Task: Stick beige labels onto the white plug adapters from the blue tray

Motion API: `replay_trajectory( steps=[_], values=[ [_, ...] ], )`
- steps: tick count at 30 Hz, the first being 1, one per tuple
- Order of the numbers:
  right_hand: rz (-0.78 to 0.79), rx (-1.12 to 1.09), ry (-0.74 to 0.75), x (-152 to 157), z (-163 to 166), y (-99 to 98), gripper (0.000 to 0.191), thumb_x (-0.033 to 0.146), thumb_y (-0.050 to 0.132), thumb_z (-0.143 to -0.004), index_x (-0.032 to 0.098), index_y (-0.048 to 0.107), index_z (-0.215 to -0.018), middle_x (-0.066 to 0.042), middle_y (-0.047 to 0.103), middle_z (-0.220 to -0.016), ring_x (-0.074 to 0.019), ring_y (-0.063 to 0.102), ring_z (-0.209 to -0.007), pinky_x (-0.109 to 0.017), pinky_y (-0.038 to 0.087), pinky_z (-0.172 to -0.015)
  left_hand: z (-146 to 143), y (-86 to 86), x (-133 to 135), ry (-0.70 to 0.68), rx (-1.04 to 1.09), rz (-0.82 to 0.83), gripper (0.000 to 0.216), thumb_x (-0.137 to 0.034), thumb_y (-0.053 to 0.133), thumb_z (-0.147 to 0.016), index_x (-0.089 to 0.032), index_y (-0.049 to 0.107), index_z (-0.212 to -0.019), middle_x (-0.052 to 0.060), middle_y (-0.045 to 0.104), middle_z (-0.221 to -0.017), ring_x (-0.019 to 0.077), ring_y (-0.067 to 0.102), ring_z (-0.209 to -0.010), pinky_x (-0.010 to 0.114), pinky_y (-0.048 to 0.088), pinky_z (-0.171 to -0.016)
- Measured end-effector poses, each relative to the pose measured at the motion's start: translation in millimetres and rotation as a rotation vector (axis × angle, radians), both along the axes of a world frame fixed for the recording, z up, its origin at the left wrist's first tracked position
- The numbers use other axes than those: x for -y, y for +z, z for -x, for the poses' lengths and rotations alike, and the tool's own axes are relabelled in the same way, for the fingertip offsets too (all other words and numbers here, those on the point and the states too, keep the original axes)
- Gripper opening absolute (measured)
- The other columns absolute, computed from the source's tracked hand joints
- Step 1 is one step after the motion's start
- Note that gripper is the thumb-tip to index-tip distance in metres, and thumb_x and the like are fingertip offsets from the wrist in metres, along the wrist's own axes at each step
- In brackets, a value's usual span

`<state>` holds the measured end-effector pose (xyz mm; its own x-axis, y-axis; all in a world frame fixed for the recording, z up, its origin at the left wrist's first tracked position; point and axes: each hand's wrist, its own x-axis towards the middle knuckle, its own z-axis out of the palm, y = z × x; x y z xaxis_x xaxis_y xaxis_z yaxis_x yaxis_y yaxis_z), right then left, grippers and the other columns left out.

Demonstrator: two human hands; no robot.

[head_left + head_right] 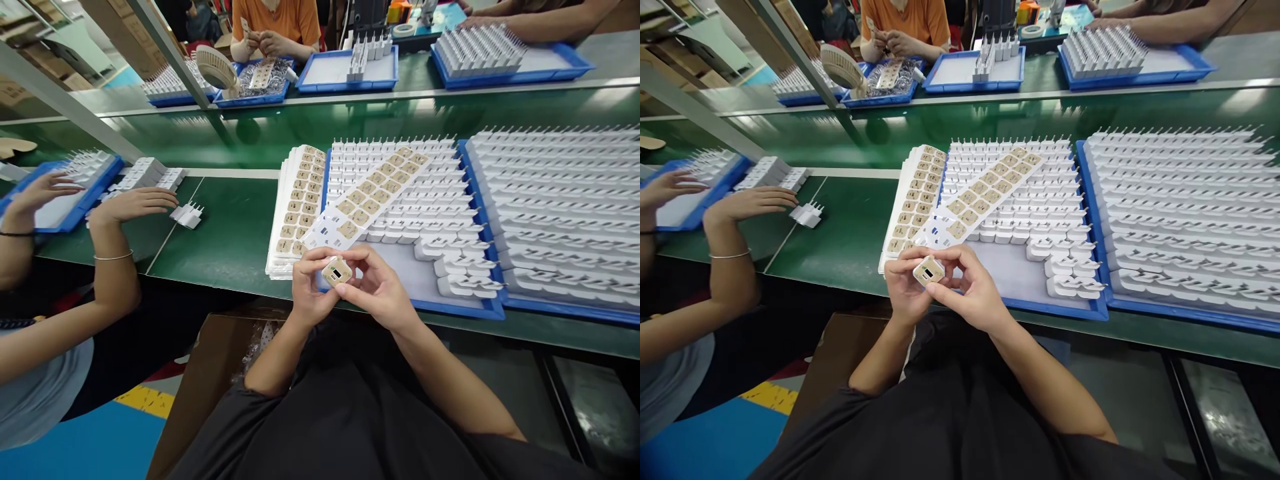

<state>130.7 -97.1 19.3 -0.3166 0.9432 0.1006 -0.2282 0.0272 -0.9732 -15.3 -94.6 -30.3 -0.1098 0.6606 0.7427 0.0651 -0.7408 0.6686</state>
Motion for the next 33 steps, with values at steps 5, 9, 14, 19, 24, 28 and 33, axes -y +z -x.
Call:
replay_trajectory(
  steps=[5,9,14,19,24,28,33],
  values=[
    [-0.006,-0.108,-0.115,2.8,12.7,0.6,0.023,0.036,0.08,-0.081,0.026,0.064,-0.094,0.001,0.052,-0.089,-0.0148,0.05,-0.08,-0.025,0.049,-0.066,0.7,0.5,-0.8,0.127,-0.159,-0.128,0.048,-0.018,0.077,-0.087,-0.031,0.055,-0.127,0.006,0.067,-0.123,0.0197,0.071,-0.11,0.039,0.063,-0.091],
    [0.015,-0.208,-0.096,2.0,15.8,1.9,0.011,0.031,0.074,-0.086,0.025,0.066,-0.091,0.002,0.053,-0.086,-0.0144,0.047,-0.077,-0.026,0.044,-0.066,3.1,7.2,-2.2,0.175,-0.237,-0.22,0.046,-0.019,0.075,-0.088,-0.03,0.054,-0.127,0.006,0.068,-0.123,0.0193,0.072,-0.11,0.039,0.064,-0.091],
    [0.031,-0.217,-0.121,2.7,16.1,0.8,0.006,0.025,0.071,-0.084,0.024,0.067,-0.089,0.002,0.056,-0.085,-0.0148,0.05,-0.08,-0.028,0.042,-0.071,5.6,9.8,-2.2,0.198,-0.302,-0.257,0.048,-0.018,0.073,-0.089,-0.03,0.052,-0.13,0.008,0.068,-0.124,0.0194,0.072,-0.111,0.041,0.064,-0.096],
    [0.063,-0.264,-0.092,1.7,15.0,1.1,0.003,0.021,0.069,-0.085,0.024,0.068,-0.086,0.002,0.058,-0.086,-0.013,0.052,-0.077,-0.025,0.042,-0.066,6.4,8.5,-1.5,0.214,-0.32,-0.265,0.052,-0.016,0.075,-0.087,-0.031,0.051,-0.13,0.007,0.067,-0.123,0.0198,0.072,-0.112,0.042,0.064,-0.096],
    [0.08,-0.286,0.021,-1.1,8.7,-0.7,0.006,0.023,0.071,-0.087,0.025,0.071,-0.092,0.002,0.057,-0.088,-0.012,0.052,-0.074,-0.022,0.045,-0.06,5.2,5.1,0.5,0.156,-0.222,-0.189,0.055,-0.014,0.078,-0.084,-0.031,0.052,-0.129,0.007,0.067,-0.124,0.0203,0.071,-0.113,0.041,0.063,-0.096],
    [0.007,-0.205,0.086,-4.3,-0.5,-1.1,0.022,0.024,0.075,-0.085,0.026,0.074,-0.107,0.0,0.058,-0.092,-0.0143,0.054,-0.081,-0.023,0.049,-0.06,5.6,1.3,1.6,0.108,-0.123,-0.096,0.056,-0.018,0.082,-0.082,-0.03,0.053,-0.128,0.007,0.067,-0.122,0.0203,0.071,-0.112,0.039,0.062,-0.095],
    [-0.368,0.145,-0.062,-12.5,-9.4,12.9,0.009,0.024,0.069,-0.095,0.024,0.073,-0.103,-0.003,0.066,-0.093,-0.0148,0.06,-0.082,-0.028,0.051,-0.069,8.2,2.5,1.9,0.09,-0.208,-0.071,0.053,-0.022,0.081,-0.085,-0.032,0.051,-0.127,0.006,0.067,-0.121,0.0206,0.072,-0.109,0.038,0.062,-0.089]
  ],
)
